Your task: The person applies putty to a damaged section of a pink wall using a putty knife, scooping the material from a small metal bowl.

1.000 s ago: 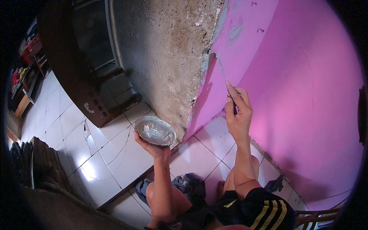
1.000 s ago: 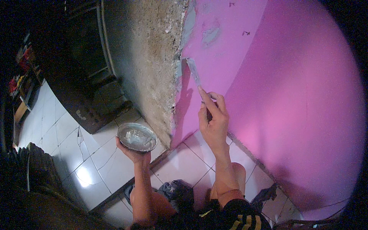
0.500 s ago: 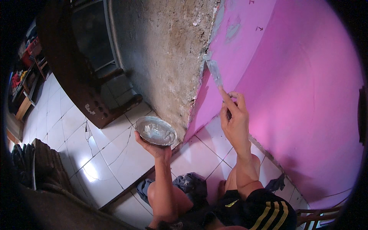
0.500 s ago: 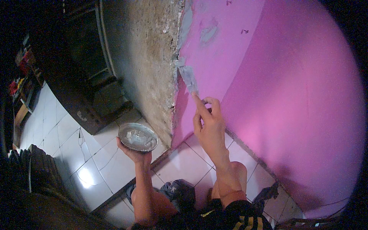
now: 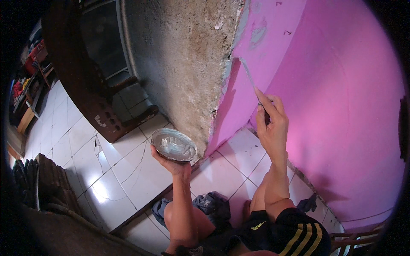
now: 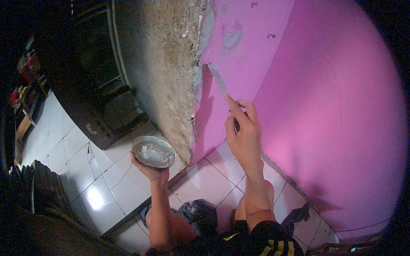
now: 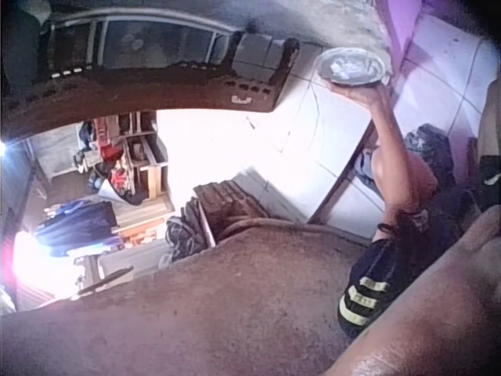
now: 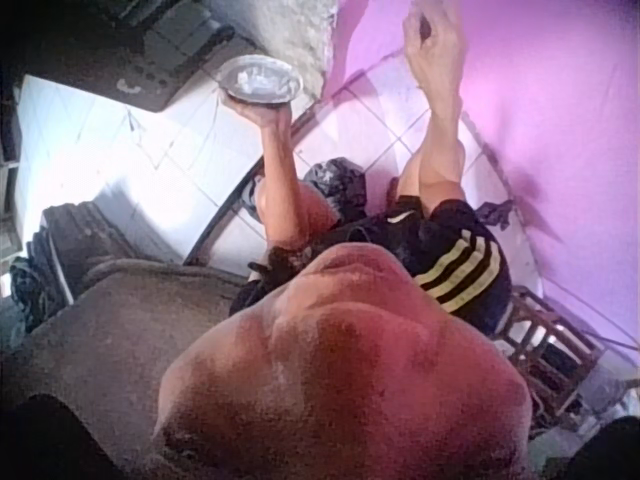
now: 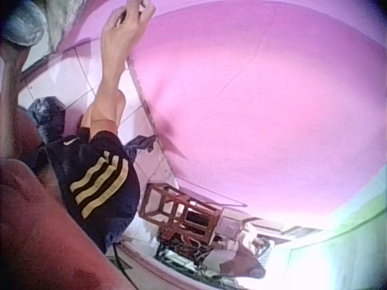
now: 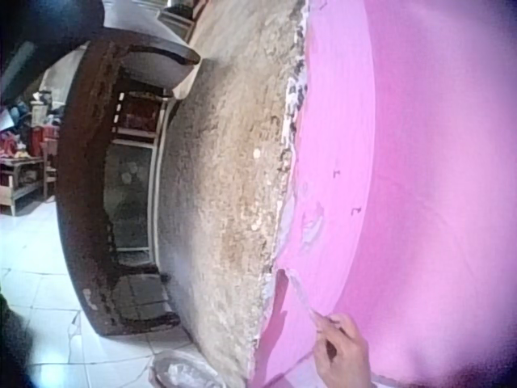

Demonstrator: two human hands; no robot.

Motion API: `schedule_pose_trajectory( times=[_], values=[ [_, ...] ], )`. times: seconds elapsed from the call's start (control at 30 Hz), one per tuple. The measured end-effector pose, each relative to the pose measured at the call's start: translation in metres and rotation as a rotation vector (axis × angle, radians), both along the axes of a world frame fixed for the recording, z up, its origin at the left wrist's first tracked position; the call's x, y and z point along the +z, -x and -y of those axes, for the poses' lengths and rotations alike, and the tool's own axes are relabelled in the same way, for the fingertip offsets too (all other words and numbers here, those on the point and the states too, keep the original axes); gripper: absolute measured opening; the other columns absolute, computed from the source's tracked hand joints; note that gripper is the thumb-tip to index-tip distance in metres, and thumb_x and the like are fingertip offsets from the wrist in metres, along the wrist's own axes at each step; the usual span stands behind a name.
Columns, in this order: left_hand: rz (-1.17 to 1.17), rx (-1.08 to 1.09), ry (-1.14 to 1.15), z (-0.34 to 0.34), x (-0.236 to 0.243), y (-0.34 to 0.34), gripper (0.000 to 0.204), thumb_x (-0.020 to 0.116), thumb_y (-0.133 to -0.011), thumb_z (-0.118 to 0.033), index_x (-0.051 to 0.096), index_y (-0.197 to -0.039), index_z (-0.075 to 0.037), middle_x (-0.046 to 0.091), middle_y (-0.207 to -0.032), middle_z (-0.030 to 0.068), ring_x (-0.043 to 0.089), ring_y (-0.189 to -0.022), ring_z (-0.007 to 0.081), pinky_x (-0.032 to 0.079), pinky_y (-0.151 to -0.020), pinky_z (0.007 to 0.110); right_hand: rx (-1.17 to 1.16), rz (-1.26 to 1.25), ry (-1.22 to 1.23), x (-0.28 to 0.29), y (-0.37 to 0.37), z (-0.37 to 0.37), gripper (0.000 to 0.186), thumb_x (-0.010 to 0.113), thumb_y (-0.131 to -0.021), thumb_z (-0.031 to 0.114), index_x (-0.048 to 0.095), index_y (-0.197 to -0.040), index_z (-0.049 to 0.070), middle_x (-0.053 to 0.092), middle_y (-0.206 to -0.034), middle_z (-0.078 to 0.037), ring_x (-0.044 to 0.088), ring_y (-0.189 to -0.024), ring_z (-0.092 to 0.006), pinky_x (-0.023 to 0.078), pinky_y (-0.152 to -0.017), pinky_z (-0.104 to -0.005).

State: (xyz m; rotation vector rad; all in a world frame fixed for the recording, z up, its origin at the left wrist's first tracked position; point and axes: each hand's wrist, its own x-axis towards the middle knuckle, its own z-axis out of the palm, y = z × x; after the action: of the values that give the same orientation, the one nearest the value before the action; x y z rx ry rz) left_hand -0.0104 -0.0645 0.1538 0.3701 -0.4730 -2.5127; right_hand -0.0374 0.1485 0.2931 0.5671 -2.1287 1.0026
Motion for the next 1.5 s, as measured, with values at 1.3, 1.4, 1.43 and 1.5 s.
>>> schedule_pose_trajectory(
  times=[1.3, 1.4, 1.43, 1.5],
  values=[
    [0.041, 0.024, -0.001, 0.001, 0.003, 0.001, 0.071, 0.043, -0.085, -0.070, 0.050, -0.127, -0.013, 0.056, -0.120, 0.0073, 0.054, -0.111, 0.0245, 0.044, -0.095, 0.042, -0.059, -0.115, 0.099, -0.060, -0.002, 0.029, 0.044, 0.060, -0.081, -0.007, 0.066, -0.120, 0.011, 0.048, -0.106, -0.009, 0.050, -0.069, -0.0157, 0.045, -0.061, -0.0276],
    [0.010, 0.015, -0.008, 0.001, 0.002, 0.002, 0.066, 0.043, -0.086, -0.067, 0.051, -0.125, -0.014, 0.055, -0.119, 0.0067, 0.053, -0.109, 0.0255, 0.044, -0.094, 0.044, -0.055, -0.159, 0.070, -0.042, 0.001, 0.033, 0.044, 0.060, -0.081, -0.007, 0.067, -0.120, 0.011, 0.048, -0.107, -0.009, 0.050, -0.068, -0.0147, 0.044, -0.060, -0.0274],
    [-0.008, 0.012, -0.008, 0.002, 0.001, 0.002, 0.064, 0.043, -0.087, -0.066, 0.051, -0.125, -0.014, 0.054, -0.118, 0.0064, 0.053, -0.109, 0.0261, 0.044, -0.093, 0.044, -0.058, -0.161, 0.070, -0.040, 0.002, 0.035, 0.044, 0.060, -0.081, -0.007, 0.067, -0.120, 0.011, 0.048, -0.107, -0.009, 0.049, -0.068, -0.0144, 0.044, -0.059, -0.0272],
    [-0.022, 0.013, -0.021, 0.002, -0.002, 0.004, 0.064, 0.042, -0.087, -0.066, 0.051, -0.124, -0.014, 0.054, -0.118, 0.0066, 0.053, -0.109, 0.0260, 0.044, -0.093, 0.044, -0.062, -0.166, 0.072, -0.037, 0.004, 0.039, 0.044, 0.060, -0.081, -0.008, 0.066, -0.120, 0.011, 0.048, -0.107, -0.008, 0.049, -0.067, -0.0137, 0.043, -0.058, -0.0268]
  ],
)
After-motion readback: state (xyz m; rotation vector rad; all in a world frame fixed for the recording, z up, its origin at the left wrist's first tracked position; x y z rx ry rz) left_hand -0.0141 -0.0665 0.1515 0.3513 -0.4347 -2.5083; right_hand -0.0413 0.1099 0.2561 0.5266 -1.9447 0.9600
